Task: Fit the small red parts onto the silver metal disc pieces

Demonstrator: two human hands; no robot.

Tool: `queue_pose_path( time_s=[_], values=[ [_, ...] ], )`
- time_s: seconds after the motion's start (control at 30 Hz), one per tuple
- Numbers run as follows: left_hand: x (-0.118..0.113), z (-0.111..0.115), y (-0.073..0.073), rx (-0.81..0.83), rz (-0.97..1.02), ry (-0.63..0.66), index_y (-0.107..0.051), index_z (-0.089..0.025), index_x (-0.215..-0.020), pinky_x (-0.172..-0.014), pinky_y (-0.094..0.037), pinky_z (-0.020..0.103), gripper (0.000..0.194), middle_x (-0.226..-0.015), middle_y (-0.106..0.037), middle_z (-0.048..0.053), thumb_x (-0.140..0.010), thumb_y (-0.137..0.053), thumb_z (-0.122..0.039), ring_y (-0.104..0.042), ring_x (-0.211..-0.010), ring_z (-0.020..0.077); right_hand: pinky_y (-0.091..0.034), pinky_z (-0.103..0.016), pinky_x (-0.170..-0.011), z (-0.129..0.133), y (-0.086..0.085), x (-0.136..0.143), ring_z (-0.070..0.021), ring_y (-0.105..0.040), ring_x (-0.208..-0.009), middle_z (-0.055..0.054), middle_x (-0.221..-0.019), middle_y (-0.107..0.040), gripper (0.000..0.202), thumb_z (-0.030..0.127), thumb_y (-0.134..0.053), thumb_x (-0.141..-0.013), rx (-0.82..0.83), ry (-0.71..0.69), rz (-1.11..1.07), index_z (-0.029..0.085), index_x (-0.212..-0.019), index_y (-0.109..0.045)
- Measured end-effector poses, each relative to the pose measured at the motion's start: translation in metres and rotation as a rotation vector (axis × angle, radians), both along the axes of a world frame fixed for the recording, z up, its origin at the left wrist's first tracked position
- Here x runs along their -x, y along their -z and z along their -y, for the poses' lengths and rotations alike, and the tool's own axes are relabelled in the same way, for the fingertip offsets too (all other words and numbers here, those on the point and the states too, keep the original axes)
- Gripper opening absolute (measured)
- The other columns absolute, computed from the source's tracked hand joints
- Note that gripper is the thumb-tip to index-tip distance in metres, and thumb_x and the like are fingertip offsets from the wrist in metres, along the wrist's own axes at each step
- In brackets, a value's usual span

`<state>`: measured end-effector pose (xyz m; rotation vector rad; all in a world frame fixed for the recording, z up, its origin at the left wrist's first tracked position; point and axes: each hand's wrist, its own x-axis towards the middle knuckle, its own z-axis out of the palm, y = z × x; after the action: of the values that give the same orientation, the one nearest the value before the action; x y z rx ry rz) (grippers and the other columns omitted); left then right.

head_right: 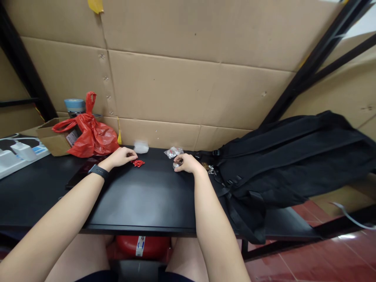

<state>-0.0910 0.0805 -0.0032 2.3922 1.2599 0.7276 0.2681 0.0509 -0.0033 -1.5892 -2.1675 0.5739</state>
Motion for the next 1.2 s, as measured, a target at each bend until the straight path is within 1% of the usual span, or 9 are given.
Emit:
queue_pose_path(
  time_s=[0.1, 0.2, 0.33, 0.43, 0.57, 0.7, 0.83, 1.0, 1.2],
  values=[
    [-0.001, 0.0, 0.001, -0.013, -0.02, -0.02, -0.076, -0.02, -0.082, -0.07, -0.048, 0.025, 0.029, -0.08, -0.076, 0.004, -0.084, -0.059, -0.043, -0.069, -0.073, 0.0191, -0.051, -0.028, -0.079, 0.001, 0.0, 0.002, -0.0189, -0.068, -0.083, -0.004, -0.094, -0.075, 0.043, 0.026, -0.087, -0.061, -0.008, -0.005, 0.031, 0.017, -0.101, -0.074],
    [-0.001, -0.001, 0.003, -0.043, -0.039, -0.039, -0.076, -0.02, -0.088, -0.075, -0.049, 0.025, 0.029, -0.088, -0.077, 0.005, -0.087, -0.056, -0.041, -0.071, -0.079, 0.0203, -0.05, -0.031, -0.087, 0.0, 0.002, 0.01, -0.022, -0.068, -0.096, -0.008, -0.105, -0.074, 0.041, 0.035, -0.08, -0.073, -0.084, 0.026, 0.021, 0.018, -0.108, -0.072],
    [0.0, -0.006, 0.006, -0.054, -0.057, -0.066, -0.076, -0.02, -0.094, -0.083, -0.05, 0.026, 0.03, -0.098, -0.078, 0.006, -0.09, -0.049, -0.034, -0.071, -0.088, 0.0208, -0.041, -0.052, -0.101, -0.002, 0.008, 0.031, -0.0326, -0.054, -0.125, -0.013, -0.136, -0.061, 0.041, 0.041, -0.062, -0.09, -0.198, 0.122, 0.18, 0.023, -0.126, -0.063],
    [0.001, -0.008, 0.009, -0.029, -0.063, -0.057, -0.075, -0.02, -0.098, -0.082, -0.052, 0.025, 0.031, -0.099, -0.077, 0.005, -0.09, -0.046, -0.03, -0.071, -0.086, 0.0186, -0.034, -0.061, -0.101, -0.002, 0.012, 0.047, -0.0354, -0.045, -0.131, -0.013, -0.14, -0.058, 0.04, 0.041, -0.055, -0.093, -0.158, 0.154, 0.329, 0.026, -0.131, -0.058],
    [0.001, -0.009, 0.009, 0.036, -0.05, -0.048, -0.073, -0.018, -0.103, -0.079, -0.053, 0.025, 0.036, -0.1, -0.077, 0.005, -0.092, -0.041, -0.03, -0.071, -0.083, 0.0178, -0.03, -0.059, -0.103, 0.001, 0.008, 0.058, -0.0317, -0.045, -0.13, -0.012, -0.135, -0.06, 0.038, 0.038, -0.052, -0.095, -0.119, 0.165, 0.441, 0.026, -0.13, -0.057],
    [-0.001, -0.008, 0.007, 0.045, -0.054, -0.044, -0.073, -0.018, -0.105, -0.082, -0.053, 0.026, 0.037, -0.101, -0.077, 0.006, -0.092, -0.041, -0.032, -0.072, -0.087, 0.0194, -0.025, -0.061, -0.105, 0.008, 0.0, 0.066, -0.0331, -0.045, -0.131, -0.014, -0.135, -0.059, 0.04, 0.037, -0.049, -0.095, -0.087, 0.154, 0.484, 0.025, -0.132, -0.056],
    [-0.002, -0.006, 0.006, -0.011, -0.104, -0.047, -0.075, -0.02, -0.103, -0.09, -0.051, 0.027, 0.035, -0.107, -0.077, 0.005, -0.091, -0.044, -0.035, -0.071, -0.099, 0.0209, -0.024, -0.061, -0.106, 0.015, -0.004, 0.075, -0.0335, -0.048, -0.128, -0.015, -0.134, -0.061, 0.041, 0.036, -0.051, -0.094, -0.055, 0.095, 0.46, 0.024, -0.132, -0.056],
    [-0.003, -0.004, 0.005, -0.019, -0.108, -0.028, -0.075, -0.02, -0.102, -0.089, -0.052, 0.026, 0.036, -0.106, -0.077, 0.005, -0.092, -0.045, -0.036, -0.071, -0.097, 0.0205, -0.027, -0.059, -0.105, 0.02, -0.002, 0.083, -0.0331, -0.051, -0.127, -0.015, -0.134, -0.062, 0.045, 0.036, -0.054, -0.093, -0.072, 0.021, 0.407, 0.024, -0.136, -0.053],
    [-0.004, -0.004, 0.005, -0.053, -0.113, -0.028, -0.076, -0.021, -0.101, -0.086, -0.052, 0.027, 0.033, -0.104, -0.077, 0.005, -0.09, -0.049, -0.037, -0.071, -0.094, 0.0214, -0.042, -0.038, -0.095, 0.019, -0.004, 0.084, -0.025, -0.063, -0.108, -0.009, -0.111, -0.07, 0.028, 0.028, -0.06, -0.089, -0.21, -0.153, 0.284, 0.023, -0.116, -0.067]
  ],
)
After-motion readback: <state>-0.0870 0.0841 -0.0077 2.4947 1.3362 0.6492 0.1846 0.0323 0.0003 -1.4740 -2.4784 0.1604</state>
